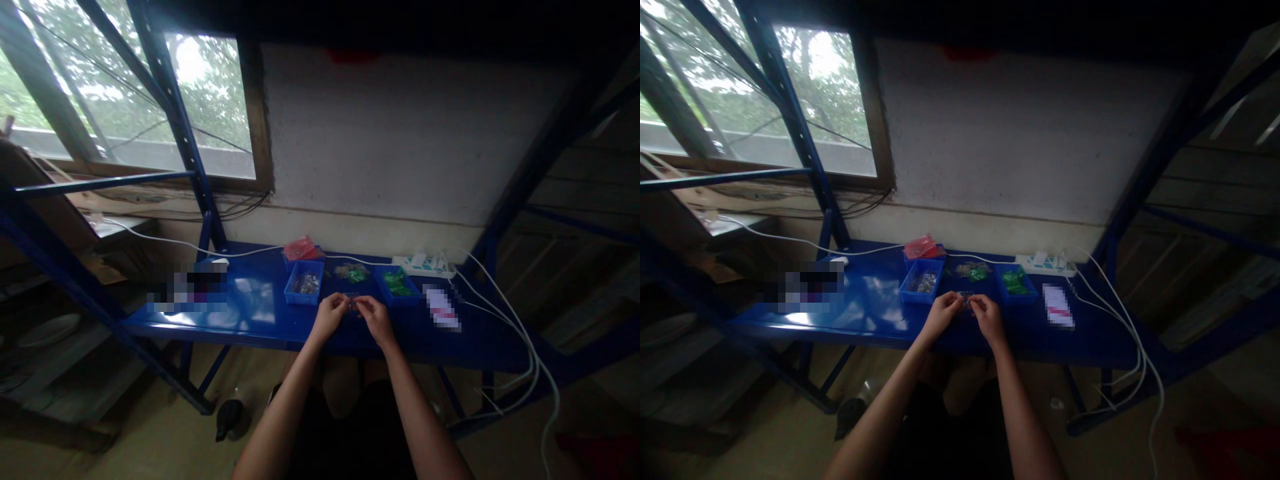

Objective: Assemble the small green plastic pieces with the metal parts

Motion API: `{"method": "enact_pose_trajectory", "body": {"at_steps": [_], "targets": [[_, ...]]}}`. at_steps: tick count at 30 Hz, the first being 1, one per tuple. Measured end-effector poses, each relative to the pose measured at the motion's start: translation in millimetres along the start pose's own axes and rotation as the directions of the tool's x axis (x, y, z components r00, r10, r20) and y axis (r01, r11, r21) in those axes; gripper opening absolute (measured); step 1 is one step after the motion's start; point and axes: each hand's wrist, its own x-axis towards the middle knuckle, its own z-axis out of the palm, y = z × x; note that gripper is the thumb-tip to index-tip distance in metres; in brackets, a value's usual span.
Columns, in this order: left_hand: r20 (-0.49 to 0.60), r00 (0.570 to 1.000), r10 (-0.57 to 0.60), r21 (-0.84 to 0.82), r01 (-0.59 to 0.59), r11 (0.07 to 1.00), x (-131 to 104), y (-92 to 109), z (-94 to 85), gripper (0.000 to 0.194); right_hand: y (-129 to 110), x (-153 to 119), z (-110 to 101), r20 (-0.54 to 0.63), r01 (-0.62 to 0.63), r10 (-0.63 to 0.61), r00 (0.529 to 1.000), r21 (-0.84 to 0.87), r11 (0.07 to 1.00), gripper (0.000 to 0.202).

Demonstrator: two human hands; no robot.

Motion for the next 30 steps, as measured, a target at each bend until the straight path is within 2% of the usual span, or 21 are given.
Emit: {"method": "enact_pose_trajectory", "body": {"at_steps": [7, 14, 16, 18, 20, 22, 25, 26, 27, 28, 30], "targets": [[-0.001, 0.999, 0.036, 0.088, -0.035, 0.995, 0.2, 0.4, -2.4, 0.025, 1.5, 0.9, -0.3, 0.015, 0.008, -0.007, 1.000, -0.016, 1.000, 0.020], [-0.026, 0.999, 0.029, 0.070, -0.028, 0.997, -4.0, 7.2, 2.4, 0.025, 3.8, 2.2, -0.8, -0.073, 0.041, -0.042, 0.996, -0.025, 0.999, 0.024], [-0.062, 0.997, 0.051, 0.091, -0.045, 0.995, -4.5, 12.3, 1.9, 0.025, 4.7, 3.4, -0.6, -0.106, 0.036, -0.037, 0.994, -0.010, 0.999, 0.028], [-0.145, 0.985, 0.099, 0.137, -0.079, 0.988, -2.9, 19.9, -3.8, 0.023, 5.3, 4.1, -0.3, -0.126, 0.023, -0.023, 0.992, 0.004, 1.000, 0.032], [-0.262, 0.950, 0.171, 0.190, -0.123, 0.974, 1.5, 29.0, -15.4, 0.021, 6.0, 3.8, -0.3, -0.124, 0.016, -0.017, 0.992, -0.005, 1.000, 0.034], [-0.380, 0.885, 0.270, 0.328, -0.144, 0.934, 7.3, 37.1, -30.4, 0.019, 7.0, 2.3, -0.5, -0.101, 0.017, -0.021, 0.995, -0.042, 0.999, 0.034], [-0.446, 0.780, 0.439, 0.589, -0.113, 0.800, 11.6, 43.0, -47.0, 0.023, 9.2, 1.1, -0.4, -0.063, 0.017, -0.024, 0.998, -0.114, 0.993, 0.033], [-0.433, 0.758, 0.488, 0.661, -0.102, 0.744, 10.4, 42.7, -48.4, 0.027, 9.8, 2.1, -0.1, -0.061, 0.007, -0.015, 0.998, -0.133, 0.991, 0.033], [-0.388, 0.757, 0.526, 0.720, -0.108, 0.686, 7.7, 41.3, -47.2, 0.029, 10.0, 4.5, 0.4, -0.063, -0.008, -0.002, 0.998, -0.153, 0.988, 0.034], [-0.308, 0.777, 0.548, 0.765, -0.140, 0.628, 4.0, 38.8, -43.6, 0.028, 9.6, 8.5, 1.1, -0.064, -0.025, 0.013, 0.998, -0.181, 0.983, 0.033], [-0.041, 0.863, 0.504, 0.807, -0.269, 0.526, -4.8, 31.4, -31.5, 0.023, 7.1, 21.4, 2.9, -0.063, -0.049, 0.032, 0.998, -0.280, 0.959, 0.030]]}}
